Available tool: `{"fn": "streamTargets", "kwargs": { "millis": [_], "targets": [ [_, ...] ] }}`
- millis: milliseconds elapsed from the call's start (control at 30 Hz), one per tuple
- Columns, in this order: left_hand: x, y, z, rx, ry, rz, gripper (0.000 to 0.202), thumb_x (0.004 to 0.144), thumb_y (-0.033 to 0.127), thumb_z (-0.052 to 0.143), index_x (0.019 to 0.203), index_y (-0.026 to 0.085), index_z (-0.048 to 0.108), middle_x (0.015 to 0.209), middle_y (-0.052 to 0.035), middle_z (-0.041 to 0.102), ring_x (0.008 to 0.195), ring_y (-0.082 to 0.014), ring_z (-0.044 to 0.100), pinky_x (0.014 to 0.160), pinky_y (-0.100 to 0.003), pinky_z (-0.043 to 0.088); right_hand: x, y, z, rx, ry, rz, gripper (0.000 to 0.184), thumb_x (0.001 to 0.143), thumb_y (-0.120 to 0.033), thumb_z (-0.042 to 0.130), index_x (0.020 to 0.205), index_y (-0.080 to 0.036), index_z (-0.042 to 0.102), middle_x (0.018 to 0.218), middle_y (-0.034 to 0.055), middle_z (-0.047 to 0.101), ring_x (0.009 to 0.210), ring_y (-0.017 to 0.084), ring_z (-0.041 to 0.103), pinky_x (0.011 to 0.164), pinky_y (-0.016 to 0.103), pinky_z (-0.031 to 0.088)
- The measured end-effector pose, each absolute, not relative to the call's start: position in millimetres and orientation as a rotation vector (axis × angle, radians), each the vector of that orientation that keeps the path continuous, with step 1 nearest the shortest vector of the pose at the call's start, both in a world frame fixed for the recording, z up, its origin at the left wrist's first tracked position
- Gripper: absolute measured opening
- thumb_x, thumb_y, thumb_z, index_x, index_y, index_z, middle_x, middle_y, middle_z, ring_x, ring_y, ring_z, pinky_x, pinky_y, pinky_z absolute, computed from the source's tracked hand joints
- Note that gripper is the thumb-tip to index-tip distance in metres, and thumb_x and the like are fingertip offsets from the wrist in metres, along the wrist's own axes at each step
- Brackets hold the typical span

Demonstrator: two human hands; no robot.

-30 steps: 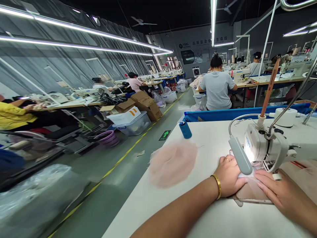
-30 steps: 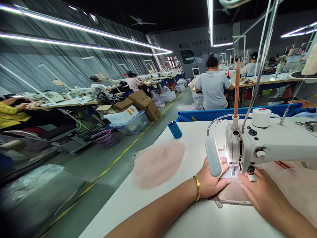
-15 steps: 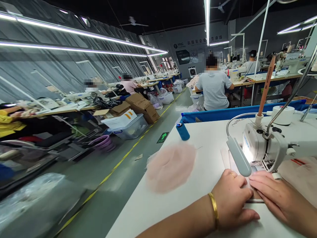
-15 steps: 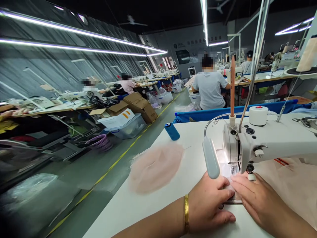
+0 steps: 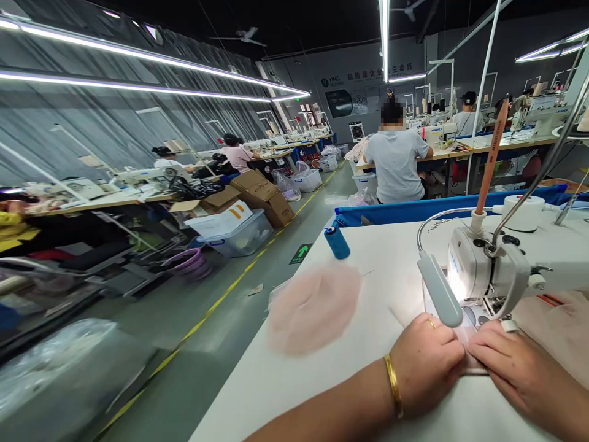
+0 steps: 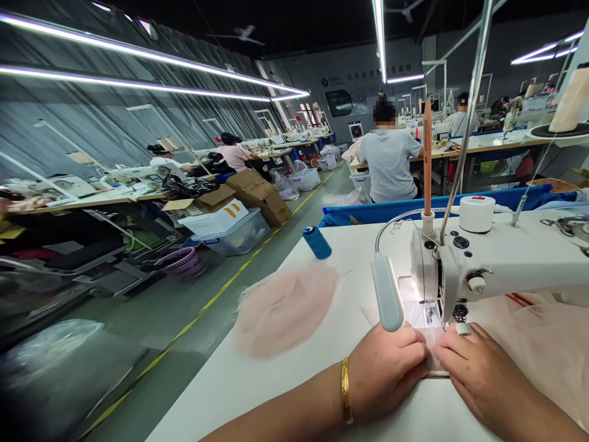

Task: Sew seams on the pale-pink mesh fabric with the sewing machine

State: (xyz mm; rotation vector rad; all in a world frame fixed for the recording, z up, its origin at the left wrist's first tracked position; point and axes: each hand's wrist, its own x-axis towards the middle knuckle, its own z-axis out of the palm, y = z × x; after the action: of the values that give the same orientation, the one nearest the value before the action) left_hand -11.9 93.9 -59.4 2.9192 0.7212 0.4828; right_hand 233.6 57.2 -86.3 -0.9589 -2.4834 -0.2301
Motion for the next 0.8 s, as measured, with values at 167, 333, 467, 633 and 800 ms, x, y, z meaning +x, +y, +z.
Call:
{"fn": "streamTargets", "kwargs": {
  "millis": [167, 333, 467, 633, 800],
  "targets": [
    [-11.7, 95.0, -63.0, 2.932, 0.747, 0.494, 0.010, 0.099, 0.027, 0.063, 0.095, 0.020, 0.068, 0.096, -0.0038, 0.074, 0.087, -0.0198, 0.067, 0.081, -0.037, 0.047, 231.9, 59.4, -86.6, -0.940, -2.437, -0.174, 0.037, 0.096, -0.007, 0.045, 0.116, -0.024, 0.072, 0.106, 0.0068, 0.080, 0.090, 0.024, 0.074, 0.077, 0.036, 0.057],
    [-11.9, 101.3, -65.1, 2.933, 0.804, 0.544, 0.010, 0.098, 0.027, 0.063, 0.100, 0.020, 0.070, 0.099, -0.0042, 0.076, 0.091, -0.0218, 0.068, 0.085, -0.040, 0.047, 237.6, 62.5, -100.7, -1.010, -2.453, -0.127, 0.038, 0.098, -0.008, 0.046, 0.122, -0.023, 0.071, 0.116, 0.0083, 0.079, 0.095, 0.025, 0.074, 0.079, 0.038, 0.060],
    [-13.2, 103.1, -67.0, 2.965, 0.782, 0.538, 0.010, 0.093, 0.019, 0.065, 0.100, 0.021, 0.070, 0.104, -0.0038, 0.076, 0.093, -0.0218, 0.068, 0.088, -0.041, 0.046, 243.0, 63.0, -106.4, -1.022, -2.445, -0.144, 0.037, 0.099, -0.011, 0.049, 0.126, -0.024, 0.070, 0.122, 0.0078, 0.079, 0.102, 0.027, 0.074, 0.083, 0.039, 0.063],
    [-14.2, 99.9, -68.2, 2.986, 0.621, 0.526, 0.011, 0.093, 0.016, 0.063, 0.100, 0.020, 0.071, 0.103, -0.0027, 0.078, 0.092, -0.0194, 0.069, 0.086, -0.039, 0.046, 239.8, 63.0, -98.8, -0.944, -2.401, -0.202, 0.035, 0.098, -0.011, 0.049, 0.123, -0.021, 0.072, 0.115, 0.0085, 0.081, 0.098, 0.026, 0.076, 0.082, 0.037, 0.064],
    [-13.8, 102.1, -71.4, 2.996, 0.659, 0.602, 0.013, 0.097, 0.018, 0.060, 0.099, 0.020, 0.073, 0.099, -0.0038, 0.078, 0.089, -0.0201, 0.070, 0.089, -0.040, 0.044, 237.3, 64.7, -102.2, -1.007, -2.402, -0.217, 0.039, 0.099, -0.007, 0.043, 0.119, -0.022, 0.073, 0.119, 0.0097, 0.080, 0.100, 0.026, 0.075, 0.084, 0.038, 0.062]
  ]
}}
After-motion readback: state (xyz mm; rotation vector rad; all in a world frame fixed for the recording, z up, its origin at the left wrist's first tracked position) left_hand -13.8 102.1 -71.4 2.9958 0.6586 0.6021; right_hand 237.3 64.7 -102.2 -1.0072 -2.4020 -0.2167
